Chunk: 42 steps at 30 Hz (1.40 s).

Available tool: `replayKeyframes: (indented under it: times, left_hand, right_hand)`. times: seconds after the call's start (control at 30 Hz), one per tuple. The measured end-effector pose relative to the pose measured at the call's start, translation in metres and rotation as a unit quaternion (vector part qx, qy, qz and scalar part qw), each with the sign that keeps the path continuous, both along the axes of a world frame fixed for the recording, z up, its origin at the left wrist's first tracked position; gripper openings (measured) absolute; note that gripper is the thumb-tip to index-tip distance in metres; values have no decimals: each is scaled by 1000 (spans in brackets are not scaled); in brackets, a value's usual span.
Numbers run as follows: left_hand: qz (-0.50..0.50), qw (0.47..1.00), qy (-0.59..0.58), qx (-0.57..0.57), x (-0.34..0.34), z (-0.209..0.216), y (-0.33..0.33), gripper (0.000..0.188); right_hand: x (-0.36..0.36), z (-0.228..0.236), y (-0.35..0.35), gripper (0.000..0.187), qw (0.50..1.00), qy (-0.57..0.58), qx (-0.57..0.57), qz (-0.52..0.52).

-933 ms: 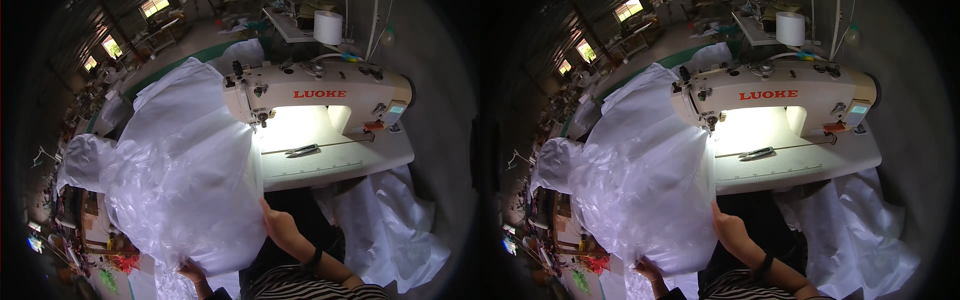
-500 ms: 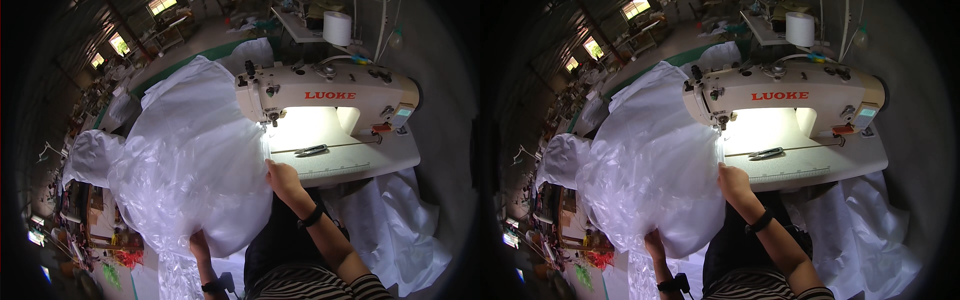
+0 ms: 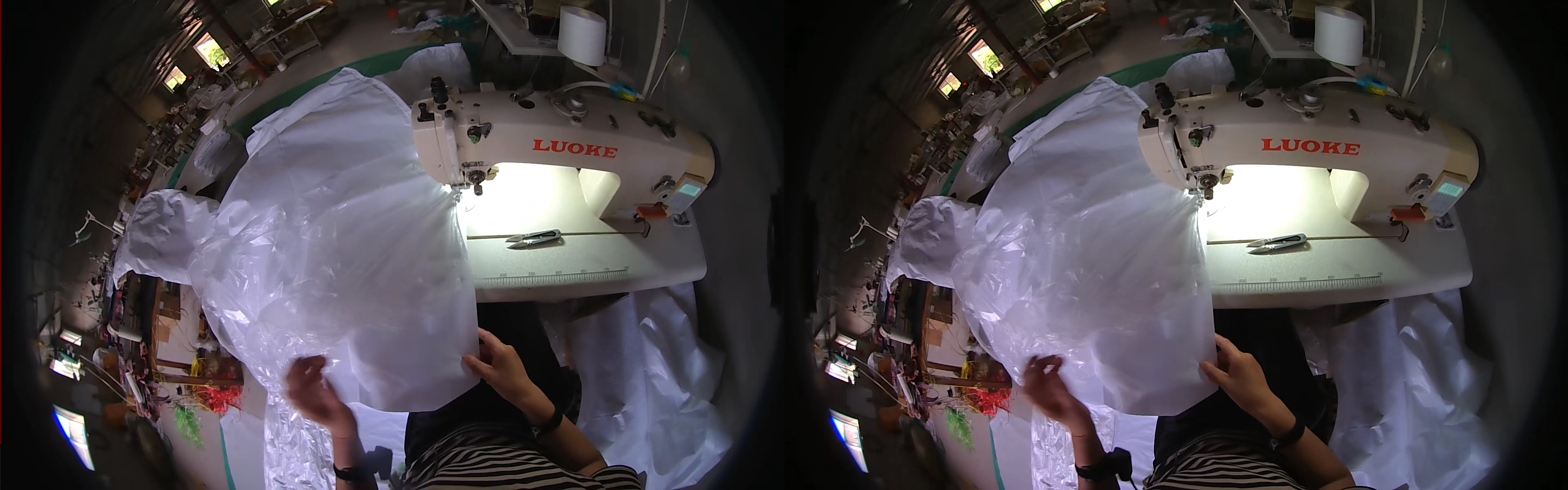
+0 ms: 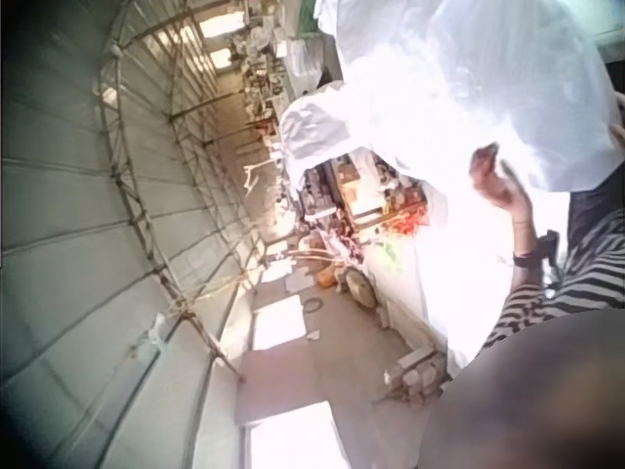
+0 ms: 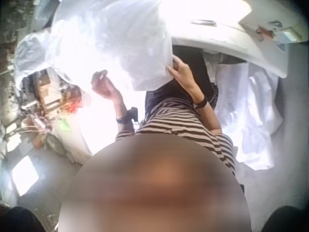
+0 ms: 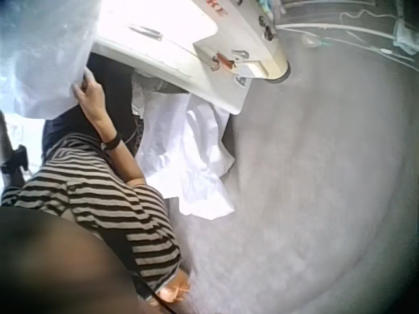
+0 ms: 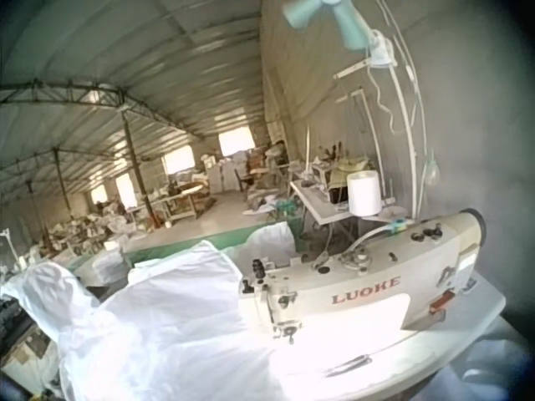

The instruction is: The recorder is sewing large white plastic sheets using an industrial sewing machine.

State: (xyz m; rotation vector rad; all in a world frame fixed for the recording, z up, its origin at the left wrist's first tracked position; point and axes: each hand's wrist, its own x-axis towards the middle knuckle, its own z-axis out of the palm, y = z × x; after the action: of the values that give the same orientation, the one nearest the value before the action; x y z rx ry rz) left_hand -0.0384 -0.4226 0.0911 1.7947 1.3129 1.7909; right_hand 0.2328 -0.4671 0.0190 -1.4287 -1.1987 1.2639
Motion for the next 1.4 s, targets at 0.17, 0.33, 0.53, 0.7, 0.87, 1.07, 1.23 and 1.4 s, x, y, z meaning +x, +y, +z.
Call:
replayKeyframes:
  times: [0.17, 0.33, 0.53, 0.7, 0.87, 1.07, 1.23, 1.4]
  left_hand:
    - [-60, 876, 476, -41, 27, -14, 36, 40]
    - [-46, 967, -85, -237, -13, -4, 122, 13]
    - [86, 983, 140, 84, -5, 15, 103, 34]
    - [178, 923, 341, 29, 11, 23, 108, 43]
    - [130, 879, 455, 54, 23, 40, 86, 15]
    - [-232, 887, 397, 22, 56, 20, -2, 24]
    - [118, 894, 431, 23, 28, 23, 42, 63]
    - [194, 845, 498, 17, 11, 42, 90, 34]
  right_hand:
    - [3, -1, -11, 25, 997, -62, 21, 51]
    - [11, 2, -18, 25, 997, -75, 5, 25]
    - [9, -8, -20, 26, 997, -79, -5, 17]
    - [8, -12, -15, 27, 995, -94, 16, 32]
    - [15, 4, -21, 24, 981, -180, 24, 62]
    - [21, 17, -50, 26, 994, -85, 62, 26]
    - [21, 17, -49, 24, 997, -73, 7, 37]
    - [7, 15, -38, 25, 993, -84, 75, 24]
